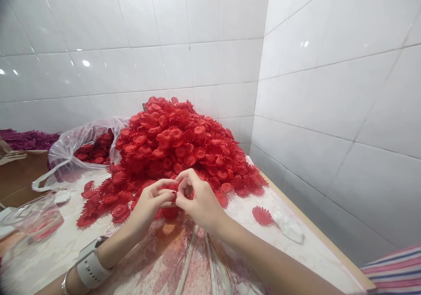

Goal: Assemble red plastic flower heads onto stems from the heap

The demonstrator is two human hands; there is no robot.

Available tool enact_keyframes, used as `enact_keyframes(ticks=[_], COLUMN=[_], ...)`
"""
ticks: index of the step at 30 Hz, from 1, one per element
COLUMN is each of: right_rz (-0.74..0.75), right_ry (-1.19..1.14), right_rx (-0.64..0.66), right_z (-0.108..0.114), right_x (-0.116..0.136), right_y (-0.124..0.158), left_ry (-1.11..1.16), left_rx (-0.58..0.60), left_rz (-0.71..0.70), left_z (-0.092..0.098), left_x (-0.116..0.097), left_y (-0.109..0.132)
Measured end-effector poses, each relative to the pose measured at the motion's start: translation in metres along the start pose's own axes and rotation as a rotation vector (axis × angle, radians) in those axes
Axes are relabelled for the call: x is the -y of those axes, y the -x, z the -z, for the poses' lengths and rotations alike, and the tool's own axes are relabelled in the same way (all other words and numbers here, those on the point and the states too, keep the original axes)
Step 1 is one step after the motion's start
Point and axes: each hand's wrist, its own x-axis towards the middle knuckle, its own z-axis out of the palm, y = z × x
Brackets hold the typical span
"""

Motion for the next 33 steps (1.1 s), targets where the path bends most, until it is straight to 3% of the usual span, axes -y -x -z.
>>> enact_keyframes(ticks=[4, 13, 23, 28, 33], right_rz=[-0.170, -0.270, -0.323, -0.299, -0.197], right_ry=[-0.420, -0.709, -0.836, -0.770, -0.681], right_rx=[-0.069, -0.191, -0.320, -0.299, -0.238], right_z=[0.005, 0.036, 0.038, 0.038, 0.032], right_x=[0.004, 0.017, 0.030, 0.022, 0.019], right_y=[-0.008, -0.024, -0.027, -0.032, -0.029], left_ry=[0.020, 0.083, 0.066, 0.022, -0.003], left_rx=[0.044, 0.201, 0.245, 0.247, 0.151], left_rz=[0.072, 0.074, 0.078, 0.090, 0.019], left_z=[0.005, 0.001, -0.006, -0.005, -0.005], left_x=[-0.007, -0.016, -0.020, -0.021, -0.023], left_y=[-0.004, 0.004, 0.007, 0.007, 0.007])
